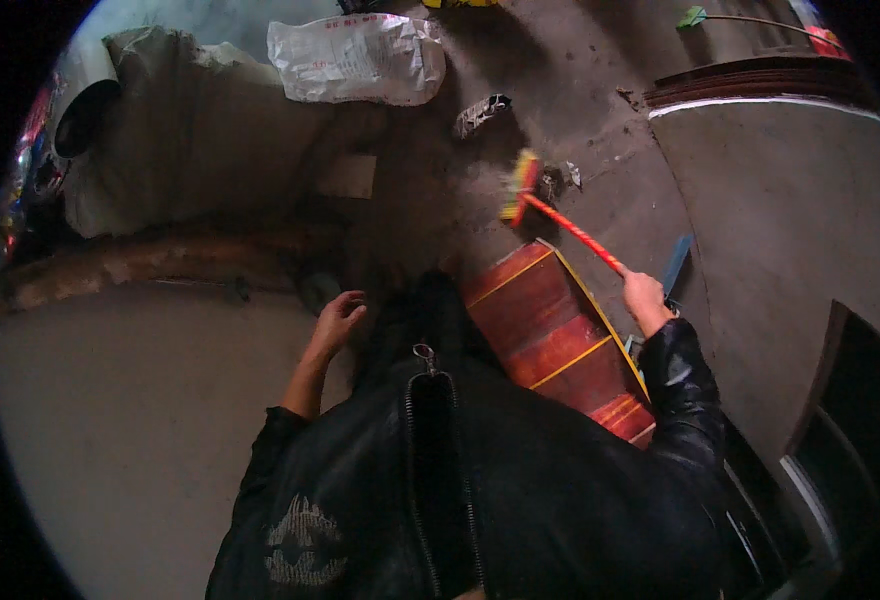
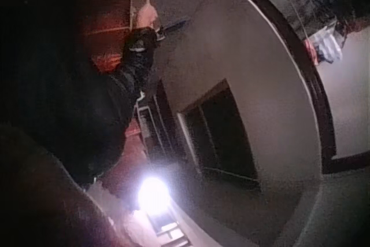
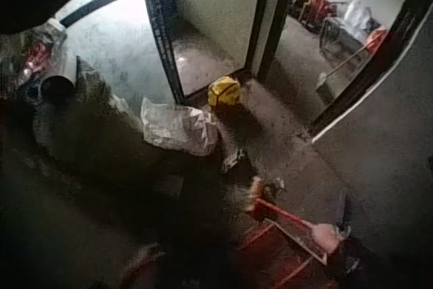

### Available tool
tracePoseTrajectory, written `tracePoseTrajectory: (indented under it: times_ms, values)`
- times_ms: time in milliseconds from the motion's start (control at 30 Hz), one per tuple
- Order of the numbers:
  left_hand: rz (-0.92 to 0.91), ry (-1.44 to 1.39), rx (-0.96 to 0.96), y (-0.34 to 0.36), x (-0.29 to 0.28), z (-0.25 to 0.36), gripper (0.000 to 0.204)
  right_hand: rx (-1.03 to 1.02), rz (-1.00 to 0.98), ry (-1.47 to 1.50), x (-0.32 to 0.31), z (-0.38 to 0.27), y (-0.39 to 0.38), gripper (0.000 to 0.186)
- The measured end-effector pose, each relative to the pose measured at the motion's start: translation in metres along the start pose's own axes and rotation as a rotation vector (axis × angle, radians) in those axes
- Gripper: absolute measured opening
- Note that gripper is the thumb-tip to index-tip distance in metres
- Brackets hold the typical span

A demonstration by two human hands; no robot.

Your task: The person moves a red bag and a yellow bag, then sweeps a spiral staircase with a red broom and collects debris into a dustpan. The person transfers the collected debris into a white bag and continues sweeping the stairs.

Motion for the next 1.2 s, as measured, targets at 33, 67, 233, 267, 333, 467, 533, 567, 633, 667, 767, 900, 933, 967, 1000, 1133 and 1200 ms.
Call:
tracePoseTrajectory:
  times_ms: [33,67,233,267,333,467,533,567,633,667,767,900,933,967,1000,1133,1200]
  values:
    - [-0.021,0.021,0.005,0.006,0.003,0.007,0.036,0.05,-0.017,-0.015,0.006,0.018,0.0,0.036]
    - [-0.031,0.028,0.008,0.009,0.004,0.01,0.036,0.044,-0.013,0.027,0.001,0.023,-0.007,0.037]
    - [-0.107,-0.013,0.017,0.032,0.01,0.026,0.036,-0.08,-0.035,0.343,-0.015,-0.013,-0.017,0.036]
    - [-0.125,0.028,0.024,0.038,0.007,0.03,0.036,-0.11,-0.021,0.403,-0.022,-0.036,-0.012,0.036]
    - [-0.167,0.118,0.044,0.053,0.0,0.042,0.037,-0.114,-0.038,0.419,-0.004,-0.065,0.025,0.036]
    - [-0.185,0.276,0.108,0.071,-0.033,0.081,0.036,0.012,-0.013,0.495,0.01,-0.037,0.038,0.039]
    - [-0.198,0.27,0.135,0.088,-0.046,0.093,0.037,0.151,0.01,0.485,0.027,-0.008,0.037,0.038]
    - [-0.236,0.268,0.116,0.098,-0.05,0.097,0.037,0.228,0.032,0.451,0.027,0.0,0.036,0.037]
    - [-0.314,0.269,0.074,0.121,-0.061,0.108,0.036,0.269,0.049,0.488,0.02,0.016,0.012,0.037]
    - [-0.346,0.356,0.1,0.129,-0.067,0.126,0.037,0.291,0.052,0.51,0.015,0.014,-0.005,0.037]
    - [-0.413,0.584,0.161,0.16,-0.084,0.181,0.037,0.354,0.146,0.438,0.021,-0.003,-0.051,0.049]
    - [-0.461,0.656,0.274,0.203,-0.127,0.217,0.036,0.193,-0.404,1.928,0.069,-0.109,-0.096,0.068]
    - [-0.476,0.634,0.322,0.215,-0.143,0.227,0.035,0.202,-0.402,1.961,0.05,-0.139,-0.11,0.065]
    - [-0.49,0.614,0.291,0.226,-0.158,0.237,0.035,0.21,-0.401,1.999,0.041,-0.166,-0.123,0.062]
    - [-0.501,0.596,0.258,0.237,-0.172,0.247,0.034,0.062,-0.176,1.935,0.05,-0.188,-0.127,0.058]
    - [-0.489,0.792,0.334,0.264,-0.189,0.295,0.033,0.125,-0.257,2.297,0.05,-0.278,-0.177,0.041]
    - [-0.518,0.863,0.307,0.28,-0.184,0.311,0.031,0.309,-0.542,2.658,0.025,-0.313,-0.193,0.033]
Point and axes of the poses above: each hand's wrist, its own y-axis towards the middle knuckle, its own x-axis out of the palm, z = x × y, the point moved 4 cm from there along y, towards the middle knuckle, and after that the axes turned 14 degrees about -z, right-handed, at the moved point
